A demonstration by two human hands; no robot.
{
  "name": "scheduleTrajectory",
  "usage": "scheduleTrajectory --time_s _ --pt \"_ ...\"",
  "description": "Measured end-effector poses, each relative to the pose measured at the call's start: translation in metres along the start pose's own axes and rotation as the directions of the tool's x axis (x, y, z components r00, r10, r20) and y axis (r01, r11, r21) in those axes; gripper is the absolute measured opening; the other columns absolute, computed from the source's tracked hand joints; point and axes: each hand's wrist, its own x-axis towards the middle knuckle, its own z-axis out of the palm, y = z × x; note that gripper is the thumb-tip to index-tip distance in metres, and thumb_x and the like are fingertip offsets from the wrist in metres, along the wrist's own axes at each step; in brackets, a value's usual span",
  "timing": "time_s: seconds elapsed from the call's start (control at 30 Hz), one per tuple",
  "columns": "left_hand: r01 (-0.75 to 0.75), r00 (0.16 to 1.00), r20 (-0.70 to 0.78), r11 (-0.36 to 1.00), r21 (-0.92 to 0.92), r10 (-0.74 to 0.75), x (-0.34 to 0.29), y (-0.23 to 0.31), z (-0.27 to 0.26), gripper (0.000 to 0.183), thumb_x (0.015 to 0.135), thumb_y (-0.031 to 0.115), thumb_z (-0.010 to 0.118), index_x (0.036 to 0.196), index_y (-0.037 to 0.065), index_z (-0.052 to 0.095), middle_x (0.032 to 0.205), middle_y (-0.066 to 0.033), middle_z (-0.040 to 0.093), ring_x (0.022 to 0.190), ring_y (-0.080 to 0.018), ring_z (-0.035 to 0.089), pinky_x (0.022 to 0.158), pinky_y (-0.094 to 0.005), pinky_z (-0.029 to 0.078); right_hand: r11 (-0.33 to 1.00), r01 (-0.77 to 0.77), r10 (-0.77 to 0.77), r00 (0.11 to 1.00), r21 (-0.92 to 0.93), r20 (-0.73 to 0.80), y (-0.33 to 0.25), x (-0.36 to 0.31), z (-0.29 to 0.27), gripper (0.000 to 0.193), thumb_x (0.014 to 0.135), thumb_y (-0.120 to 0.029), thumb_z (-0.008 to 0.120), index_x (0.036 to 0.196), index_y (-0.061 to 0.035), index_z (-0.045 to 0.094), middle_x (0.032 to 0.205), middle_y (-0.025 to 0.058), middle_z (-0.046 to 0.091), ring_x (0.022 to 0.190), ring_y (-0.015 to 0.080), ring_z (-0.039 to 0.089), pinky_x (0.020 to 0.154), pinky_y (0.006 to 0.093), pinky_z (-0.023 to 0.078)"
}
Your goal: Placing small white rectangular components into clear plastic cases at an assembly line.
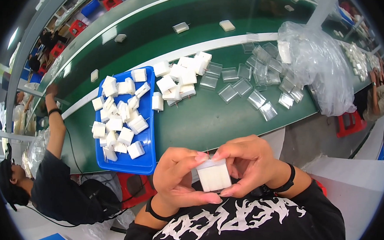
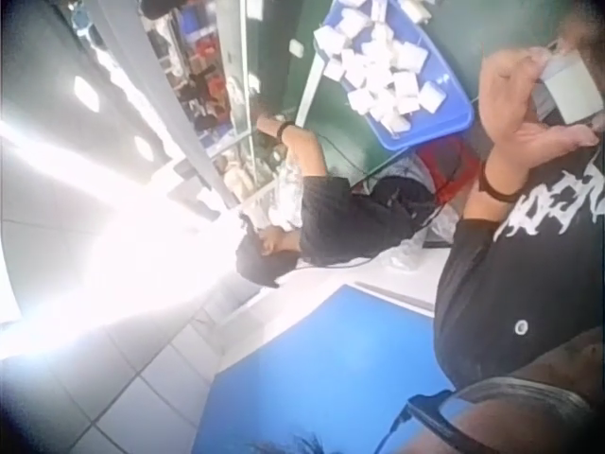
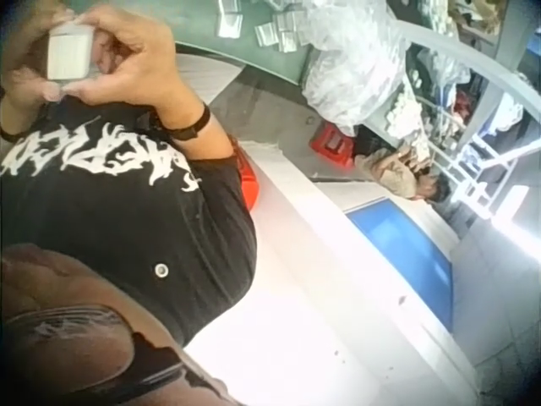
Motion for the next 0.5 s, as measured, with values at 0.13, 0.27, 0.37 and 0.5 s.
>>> scheduleTrajectory --time_s 0.13,0.27,0.37,0.5 --pt "-0.046 0.998 -0.039 0.999 -0.001 0.046 0.000 0.003 0.004 0.080 0.056 0.029 0.103 0.122 -0.003 0.069 0.107 -0.0140 0.065 0.092 -0.0207 0.067 0.074 -0.0293 0.055 0.993 0.105 -0.105 0.994 0.046 0.000 0.006 0.002 0.003 0.062 0.063 -0.005 0.094 0.121 -0.0026 0.070 0.069 -0.0012 0.061 0.055 0.0042 0.051 0.051 0.0212 0.040" --pt "-0.038 0.998 -0.058 0.999 -0.021 0.037 -0.008 0.000 0.005 0.080 0.056 0.029 0.103 0.121 -0.003 0.070 0.107 -0.0139 0.065 0.090 -0.0208 0.067 0.073 -0.0295 0.055 0.992 0.112 -0.113 0.994 0.054 0.010 0.013 0.001 0.003 0.063 0.062 -0.004 0.094 0.120 -0.0025 0.070 0.069 -0.0002 0.061 0.055 0.0045 0.053 0.051 0.0212 0.041" --pt "-0.056 0.997 -0.054 0.998 -0.022 0.055 -0.009 -0.001 0.005 0.080 0.056 0.029 0.103 0.121 -0.003 0.070 0.107 -0.0141 0.065 0.091 -0.0211 0.067 0.072 -0.0296 0.056 0.989 0.135 -0.136 0.991 0.067 0.004 0.020 -0.001 0.004 0.063 0.062 -0.004 0.094 0.120 -0.0018 0.070 0.068 0.0000 0.061 0.055 0.0046 0.055 0.051 0.0211 0.042" --pt "-0.017 0.999 -0.028 1.000 0.019 0.017 -0.007 0.001 0.002 0.080 0.056 0.031 0.103 0.121 -0.003 0.069 0.110 -0.0145 0.065 0.094 -0.0220 0.068 0.075 -0.0303 0.056 0.986 0.128 -0.128 0.992 0.109 -0.012 0.023 -0.003 0.003 0.066 0.061 -0.003 0.095 0.122 -0.0009 0.069 0.070 0.0008 0.062 0.056 0.0048 0.056 0.052 0.0212 0.043"
